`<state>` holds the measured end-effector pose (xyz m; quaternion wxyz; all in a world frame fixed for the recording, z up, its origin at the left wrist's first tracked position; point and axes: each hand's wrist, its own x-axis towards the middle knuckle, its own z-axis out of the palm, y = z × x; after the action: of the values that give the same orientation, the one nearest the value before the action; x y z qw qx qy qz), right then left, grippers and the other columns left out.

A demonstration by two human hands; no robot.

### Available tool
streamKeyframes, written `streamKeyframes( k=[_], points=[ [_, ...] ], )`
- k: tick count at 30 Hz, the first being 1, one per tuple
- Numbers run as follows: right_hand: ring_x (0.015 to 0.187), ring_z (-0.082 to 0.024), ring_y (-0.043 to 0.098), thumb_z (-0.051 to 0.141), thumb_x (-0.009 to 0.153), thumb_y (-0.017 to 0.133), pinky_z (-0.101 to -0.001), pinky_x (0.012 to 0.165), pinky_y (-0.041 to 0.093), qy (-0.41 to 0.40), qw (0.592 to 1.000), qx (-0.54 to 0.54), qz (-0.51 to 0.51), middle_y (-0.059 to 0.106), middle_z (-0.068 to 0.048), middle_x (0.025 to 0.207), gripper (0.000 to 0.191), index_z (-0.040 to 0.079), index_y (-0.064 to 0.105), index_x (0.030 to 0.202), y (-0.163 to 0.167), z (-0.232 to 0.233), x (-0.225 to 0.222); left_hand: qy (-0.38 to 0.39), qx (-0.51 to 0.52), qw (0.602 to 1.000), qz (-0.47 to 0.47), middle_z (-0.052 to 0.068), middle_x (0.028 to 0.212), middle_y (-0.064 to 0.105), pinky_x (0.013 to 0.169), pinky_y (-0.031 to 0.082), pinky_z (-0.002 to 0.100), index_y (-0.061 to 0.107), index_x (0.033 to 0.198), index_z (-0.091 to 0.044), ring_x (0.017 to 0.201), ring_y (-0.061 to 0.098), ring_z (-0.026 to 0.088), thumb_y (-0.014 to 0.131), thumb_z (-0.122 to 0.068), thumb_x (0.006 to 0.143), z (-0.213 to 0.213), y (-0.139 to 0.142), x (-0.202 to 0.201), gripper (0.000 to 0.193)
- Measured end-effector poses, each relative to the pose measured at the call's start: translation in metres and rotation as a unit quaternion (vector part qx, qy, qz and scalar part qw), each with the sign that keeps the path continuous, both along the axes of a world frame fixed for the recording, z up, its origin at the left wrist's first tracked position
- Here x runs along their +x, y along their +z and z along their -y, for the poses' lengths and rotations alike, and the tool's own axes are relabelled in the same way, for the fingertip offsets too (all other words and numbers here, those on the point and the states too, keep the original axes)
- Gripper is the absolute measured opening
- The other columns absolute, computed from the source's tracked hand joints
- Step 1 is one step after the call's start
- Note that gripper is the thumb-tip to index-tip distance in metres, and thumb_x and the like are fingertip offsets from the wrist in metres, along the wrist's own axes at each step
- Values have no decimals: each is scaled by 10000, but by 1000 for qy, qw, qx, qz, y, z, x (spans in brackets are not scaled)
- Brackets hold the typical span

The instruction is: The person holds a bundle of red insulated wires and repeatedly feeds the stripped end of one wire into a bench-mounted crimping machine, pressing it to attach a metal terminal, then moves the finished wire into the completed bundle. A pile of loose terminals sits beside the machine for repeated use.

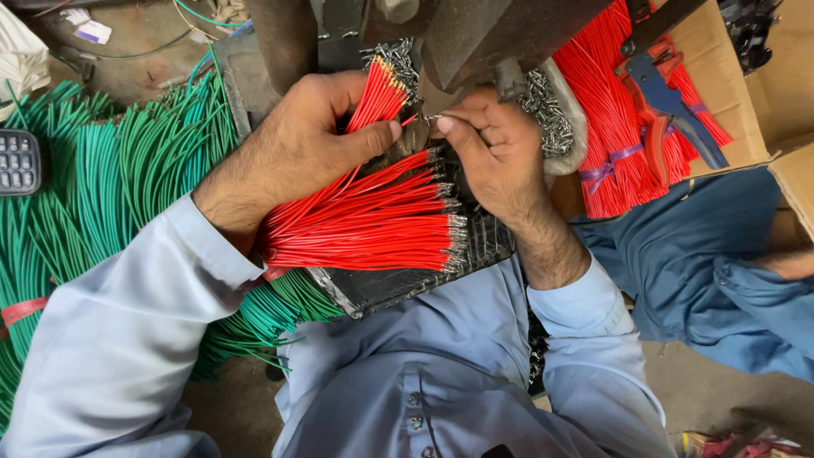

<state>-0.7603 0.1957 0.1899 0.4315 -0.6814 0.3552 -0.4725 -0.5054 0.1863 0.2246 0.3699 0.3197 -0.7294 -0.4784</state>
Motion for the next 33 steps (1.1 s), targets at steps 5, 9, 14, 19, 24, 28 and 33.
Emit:
streamKeyframes(
  k=[5,9,14,19,24,28,33],
  points=[
    [965,-145,724,23,1077,665,-287,919,609,6,1000,22,3,742,-100,1034,74,-46,665,1104,-1,9,-2,13,2,1000,16,21,889,681,776,543,279,668,1176,9,833,578,65,675,-116,1010,0,0,0,208],
    [954,-130,718,51,1065,674,-281,909,607,10,999,37,34,744,-82,1033,95,-36,664,1101,-7,11,-1,8,-10,1000,12,16,893,681,776,543,280,674,1184,8,839,572,64,671,-126,1030,0,1,0,204],
    [937,-123,716,61,1066,694,-276,891,608,-7,1000,20,4,740,-79,1009,92,-29,682,1083,-10,11,-1,21,-1,1000,23,10,883,695,757,549,277,674,1190,5,822,586,57,674,-130,1010,-1,2,0,225],
    [925,-112,721,70,1059,697,-264,877,611,-7,1000,19,11,748,-66,999,93,-19,698,1084,-9,11,0,21,-8,1000,15,13,889,700,769,551,278,677,1183,7,839,593,55,676,-129,1018,-1,3,0,215],
    [858,-78,695,71,1030,736,-224,781,579,-36,996,-15,-77,747,-45,926,94,-18,736,1061,-8,11,-1,24,0,999,34,14,861,688,743,544,285,679,1162,8,806,586,63,679,-131,1009,-1,2,-1,207],
    [829,-72,685,74,1017,752,-217,752,567,-48,995,-17,-91,750,-46,904,100,-20,742,1048,-7,13,-2,21,-9,999,26,4,869,687,748,544,278,679,1158,11,816,583,58,680,-127,1014,-1,2,-1,200],
    [910,-81,711,65,1038,724,-232,827,594,-22,997,-33,-66,763,-56,982,94,-21,731,1077,-10,16,-3,29,9,999,41,9,819,624,695,513,269,673,1110,11,777,534,55,674,-120,1023,-1,1,-1,157]
  ],
)
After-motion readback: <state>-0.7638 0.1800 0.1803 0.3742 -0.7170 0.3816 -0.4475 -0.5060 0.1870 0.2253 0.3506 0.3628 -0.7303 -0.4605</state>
